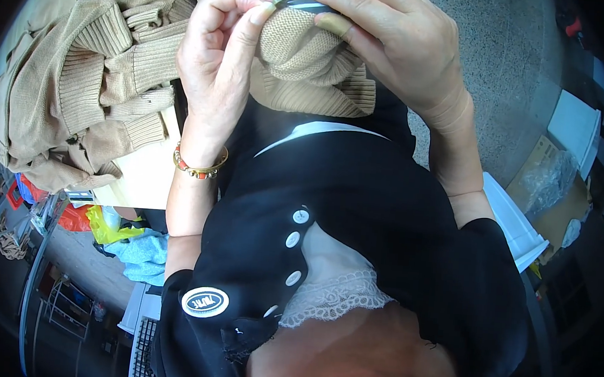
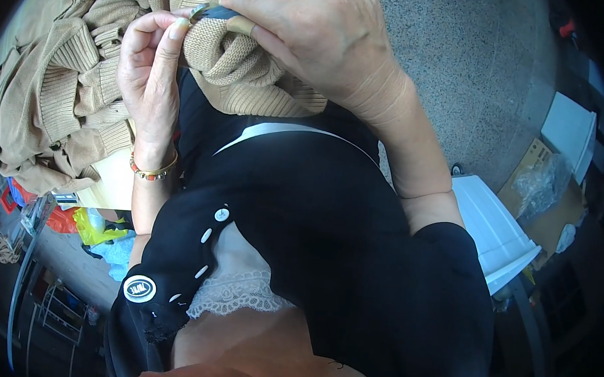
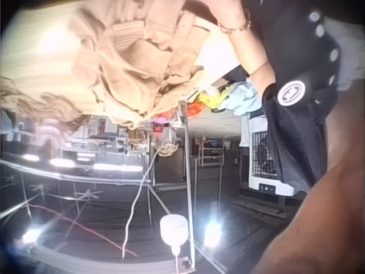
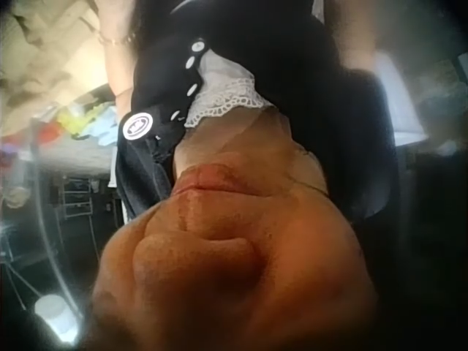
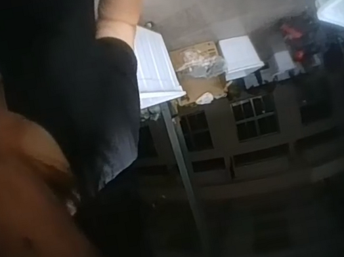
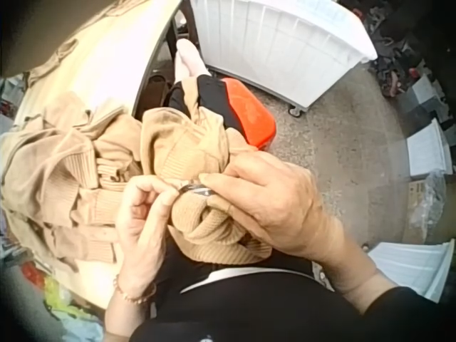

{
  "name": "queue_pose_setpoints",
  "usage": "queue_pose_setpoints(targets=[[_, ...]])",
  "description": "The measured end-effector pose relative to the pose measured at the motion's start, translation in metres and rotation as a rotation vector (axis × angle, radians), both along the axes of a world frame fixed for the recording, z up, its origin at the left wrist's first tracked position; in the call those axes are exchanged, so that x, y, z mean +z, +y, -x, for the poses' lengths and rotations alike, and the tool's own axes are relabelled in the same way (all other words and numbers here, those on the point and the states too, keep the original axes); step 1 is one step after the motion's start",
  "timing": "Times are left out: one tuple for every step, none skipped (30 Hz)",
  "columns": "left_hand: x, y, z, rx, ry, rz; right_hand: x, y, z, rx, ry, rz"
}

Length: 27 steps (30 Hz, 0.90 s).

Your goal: Trimming excess threads from sweaters using a pair of small scissors.

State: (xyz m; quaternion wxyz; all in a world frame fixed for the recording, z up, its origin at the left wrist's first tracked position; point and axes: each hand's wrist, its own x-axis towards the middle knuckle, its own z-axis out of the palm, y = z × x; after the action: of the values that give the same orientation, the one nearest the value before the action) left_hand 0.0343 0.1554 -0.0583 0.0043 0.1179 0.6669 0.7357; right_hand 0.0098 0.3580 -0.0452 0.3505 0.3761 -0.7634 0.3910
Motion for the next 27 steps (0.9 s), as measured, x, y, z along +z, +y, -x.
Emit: queue_pose_setpoints(targets=[[0.000,0.000,0.000,0.000,0.000,0.000,-0.001,0.000,0.000,0.000,0.000,0.000],[0.000,0.001,0.000,0.003,-0.007,-0.012,-0.003,0.001,0.001,0.004,0.012,-0.003],[0.000,0.001,0.000,0.006,-0.013,-0.024,-0.003,0.001,0.001,0.009,0.025,-0.006],[0.000,0.001,0.000,0.006,-0.013,-0.023,-0.003,0.000,0.001,0.009,0.024,-0.005],[0.000,0.000,0.001,0.005,-0.028,-0.022,-0.003,-0.001,0.002,0.025,0.014,0.015],[0.000,0.000,0.001,0.005,-0.042,-0.021,-0.003,-0.002,0.002,0.041,0.003,0.036],[-0.001,0.000,0.001,0.004,-0.043,-0.021,-0.002,-0.002,0.002,0.041,0.002,0.036],[0.000,0.000,0.001,0.010,-0.054,-0.018,0.001,-0.002,0.000,0.027,-0.013,0.010],[0.001,0.001,0.001,0.015,-0.066,-0.015,0.004,-0.002,-0.001,0.012,-0.028,-0.016],[0.002,0.002,0.001,0.015,-0.065,-0.014,0.006,-0.002,-0.001,0.012,-0.027,-0.016],[0.003,0.004,0.001,0.030,-0.076,-0.016,0.007,-0.002,-0.001,-0.003,-0.017,-0.054],[0.004,0.005,0.001,0.044,-0.087,-0.017,0.008,-0.001,0.000,-0.018,-0.007,-0.091],[0.002,0.005,0.002,0.043,-0.087,-0.017,0.011,-0.001,-0.001,-0.019,-0.007,-0.091],[0.000,0.004,0.003,0.031,-0.072,-0.010,0.014,-0.001,-0.002,-0.038,-0.026,-0.142],[-0.002,0.003,0.004,0.018,-0.058,-0.003,0.016,-0.001,-0.003,-0.058,-0.044,-0.193],[-0.001,0.002,0.004,0.017,-0.058,-0.002,0.017,-0.001,-0.003,-0.059,-0.045,-0.192],[0.000,0.002,0.004,0.016,-0.055,0.044,0.018,-0.001,-0.004,-0.058,-0.068,-0.191],[0.001,0.002,0.004,0.015,-0.053,0.090,0.019,-0.002,-0.004,-0.057,-0.091,-0.189],[0.001,0.001,0.004,0.014,-0.053,0.092,0.021,-0.001,-0.004,-0.057,-0.091,-0.187],[0.002,0.001,0.004,-0.003,-0.054,0.108,0.023,-0.001,-0.004,-0.046,-0.115,-0.202],[0.002,0.000,0.004,-0.019,-0.054,0.125,0.025,0.000,-0.004,-0.034,-0.140,-0.216],[0.003,0.000,0.003,-0.019,-0.054,0.126,0.026,-0.001,-0.005,-0.034,-0.140,-0.215],[0.005,0.001,0.003,-0.025,-0.058,0.138,0.026,0.000,-0.005,-0.037,-0.140,-0.225],[0.006,0.001,0.003,-0.032,-0.061,0.150,0.027,0.001,-0.005,-0.039,-0.140,-0.235],[0.007,0.001,0.002,-0.036,-0.060,0.150,0.026,0.001,-0.005,-0.043,-0.139,-0.235],[0.008,0.000,0.002,-0.043,-0.046,0.172,0.026,0.002,-0.005,-0.038,-0.131,-0.235],[0.009,0.000,0.002,-0.050,-0.032,0.195,0.025,0.002,-0.004,-0.034,-0.122,-0.235]])
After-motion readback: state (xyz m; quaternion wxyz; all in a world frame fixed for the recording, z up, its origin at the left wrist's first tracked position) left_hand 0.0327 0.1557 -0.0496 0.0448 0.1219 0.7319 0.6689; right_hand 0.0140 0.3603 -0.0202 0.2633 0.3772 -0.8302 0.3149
